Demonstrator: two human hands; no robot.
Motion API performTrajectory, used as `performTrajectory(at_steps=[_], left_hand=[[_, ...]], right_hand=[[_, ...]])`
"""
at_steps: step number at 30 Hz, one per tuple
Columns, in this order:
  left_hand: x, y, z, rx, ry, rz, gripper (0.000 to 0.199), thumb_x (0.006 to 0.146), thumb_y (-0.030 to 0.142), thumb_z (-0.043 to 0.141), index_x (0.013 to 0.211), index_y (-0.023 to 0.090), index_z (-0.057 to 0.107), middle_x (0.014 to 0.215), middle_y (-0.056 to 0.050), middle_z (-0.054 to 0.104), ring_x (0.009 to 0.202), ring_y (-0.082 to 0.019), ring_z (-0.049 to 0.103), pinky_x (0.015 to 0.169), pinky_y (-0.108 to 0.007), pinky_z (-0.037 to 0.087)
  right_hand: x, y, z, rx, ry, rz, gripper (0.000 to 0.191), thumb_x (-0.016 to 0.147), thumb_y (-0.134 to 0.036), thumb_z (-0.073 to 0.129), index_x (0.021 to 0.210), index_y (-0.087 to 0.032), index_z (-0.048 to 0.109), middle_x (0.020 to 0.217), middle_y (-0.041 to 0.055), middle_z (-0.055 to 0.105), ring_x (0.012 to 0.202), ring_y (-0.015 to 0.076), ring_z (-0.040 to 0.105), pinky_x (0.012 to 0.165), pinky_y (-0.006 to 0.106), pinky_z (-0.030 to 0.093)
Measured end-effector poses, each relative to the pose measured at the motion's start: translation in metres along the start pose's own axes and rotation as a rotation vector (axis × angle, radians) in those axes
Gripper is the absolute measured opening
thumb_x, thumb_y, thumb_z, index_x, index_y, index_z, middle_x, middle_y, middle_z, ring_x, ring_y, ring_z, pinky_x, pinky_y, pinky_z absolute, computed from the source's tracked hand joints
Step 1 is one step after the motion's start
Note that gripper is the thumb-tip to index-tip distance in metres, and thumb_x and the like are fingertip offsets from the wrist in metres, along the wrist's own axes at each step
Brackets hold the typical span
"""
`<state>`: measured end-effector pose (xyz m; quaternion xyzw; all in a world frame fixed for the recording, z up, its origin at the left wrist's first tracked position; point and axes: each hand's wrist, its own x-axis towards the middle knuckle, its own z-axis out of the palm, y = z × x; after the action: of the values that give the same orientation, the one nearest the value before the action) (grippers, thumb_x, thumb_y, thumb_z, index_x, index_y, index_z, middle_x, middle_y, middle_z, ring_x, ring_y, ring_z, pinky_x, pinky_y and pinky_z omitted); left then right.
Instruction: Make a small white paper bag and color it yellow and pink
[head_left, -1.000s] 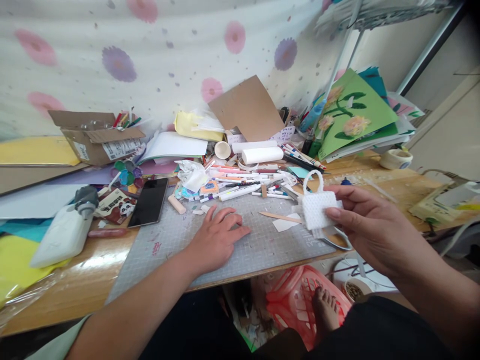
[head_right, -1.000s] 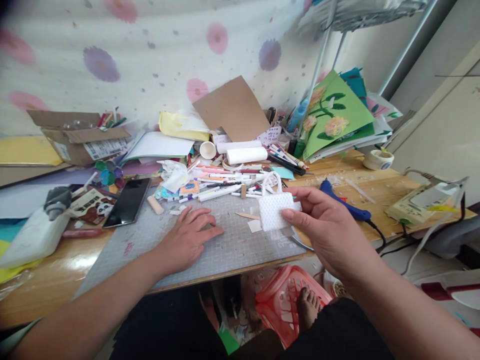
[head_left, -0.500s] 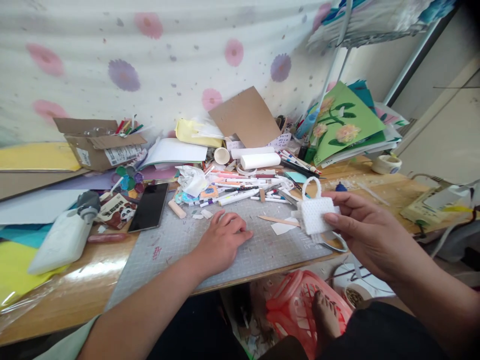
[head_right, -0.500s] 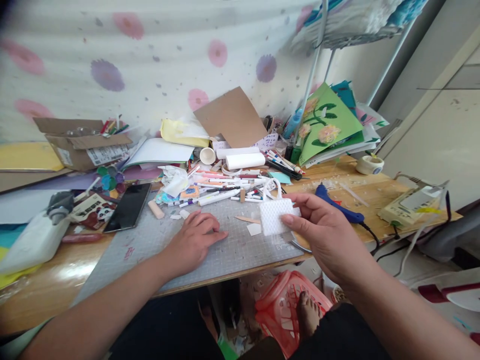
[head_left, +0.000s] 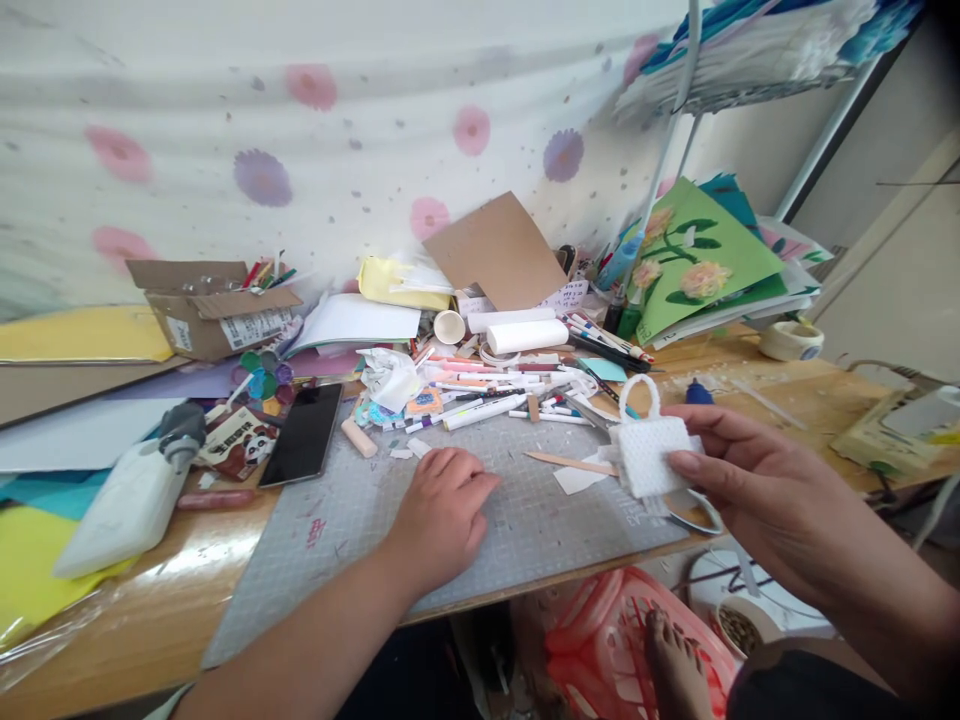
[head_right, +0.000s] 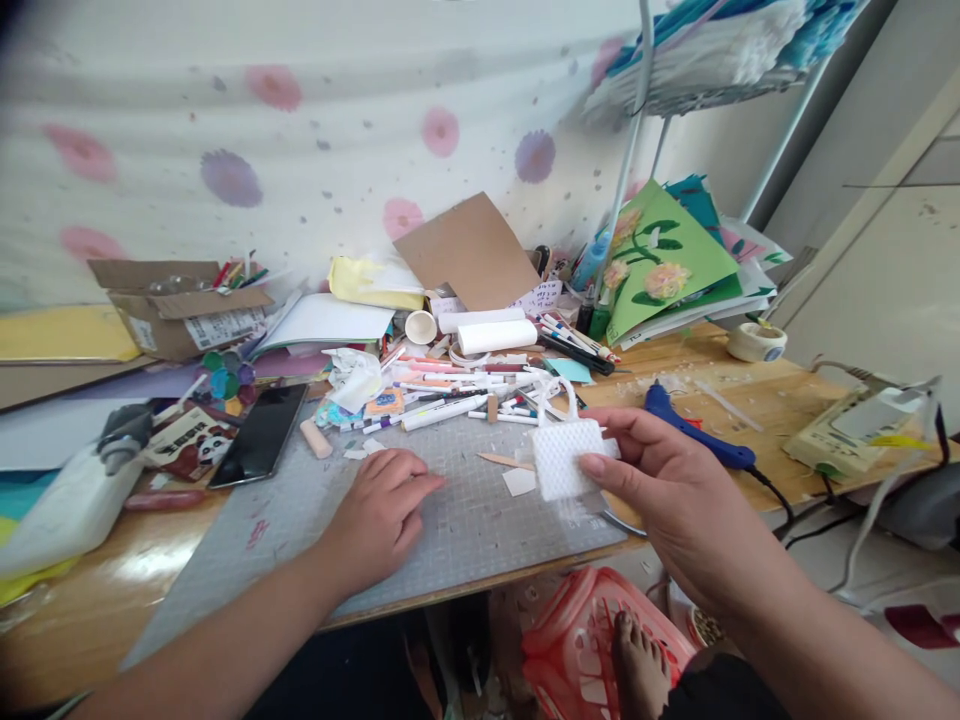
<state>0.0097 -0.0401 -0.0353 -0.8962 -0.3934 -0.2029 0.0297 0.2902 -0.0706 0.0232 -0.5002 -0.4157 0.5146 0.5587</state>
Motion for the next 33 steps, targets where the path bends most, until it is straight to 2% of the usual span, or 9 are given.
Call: performTrajectory(at_steps=[8,14,18,24,28,33], left_hand=[[0.003,-0.001,0.005,-0.018,-0.131,0.115,0.039,0.074,0.002,0.049,0.108,0.013,0.064,0.096,-0.008,0.061,0.092,-0.024,0.048,0.084,-0.039,0.043],[0.005,0.0,0.003,-0.027,-0.186,0.138,0.041,0.077,0.002,0.049,0.113,0.019,0.062,0.101,-0.006,0.062,0.092,-0.022,0.049,0.083,-0.038,0.042],[0.006,0.002,0.003,-0.004,-0.171,0.097,0.039,0.077,0.004,0.053,0.111,0.021,0.063,0.098,-0.005,0.063,0.091,-0.023,0.05,0.082,-0.04,0.042],[0.006,-0.002,0.009,0.051,-0.089,-0.048,0.031,0.078,0.0,0.049,0.099,0.014,0.068,0.089,-0.009,0.062,0.085,-0.024,0.051,0.077,-0.038,0.045],[0.007,-0.002,0.009,0.028,-0.129,0.017,0.03,0.083,0.003,0.047,0.1,0.017,0.067,0.092,-0.007,0.064,0.087,-0.023,0.051,0.079,-0.037,0.045],[0.007,-0.001,0.009,0.029,-0.17,0.077,0.03,0.088,0.008,0.043,0.106,0.017,0.065,0.098,-0.008,0.064,0.087,-0.022,0.051,0.08,-0.038,0.044]], right_hand=[[0.003,0.001,0.005,0.038,-0.036,-0.022,0.036,0.06,-0.032,0.085,0.091,-0.027,0.069,0.077,-0.0021,0.067,0.068,0.0116,0.056,0.058,0.017,0.045],[0.003,0.004,0.01,0.037,-0.07,-0.03,0.033,0.064,-0.028,0.083,0.093,-0.027,0.069,0.077,-0.0032,0.067,0.066,0.0095,0.054,0.055,0.015,0.043],[0.003,0.004,0.012,0.038,-0.063,-0.036,0.033,0.062,-0.03,0.084,0.092,-0.028,0.07,0.075,-0.0031,0.067,0.065,0.01,0.055,0.055,0.015,0.044],[0.002,0.005,0.011,0.039,-0.08,-0.026,0.032,0.063,-0.028,0.083,0.092,-0.028,0.07,0.076,-0.0029,0.068,0.065,0.0101,0.056,0.056,0.016,0.046],[0.003,0.005,0.01,0.049,-0.095,-0.039,0.031,0.064,-0.026,0.083,0.092,-0.028,0.07,0.076,-0.0041,0.068,0.066,0.0089,0.056,0.057,0.014,0.045],[0.005,0.004,0.011,0.058,-0.05,-0.069,0.031,0.059,-0.024,0.085,0.086,-0.025,0.07,0.074,-0.0044,0.066,0.066,0.0077,0.054,0.057,0.012,0.043]])
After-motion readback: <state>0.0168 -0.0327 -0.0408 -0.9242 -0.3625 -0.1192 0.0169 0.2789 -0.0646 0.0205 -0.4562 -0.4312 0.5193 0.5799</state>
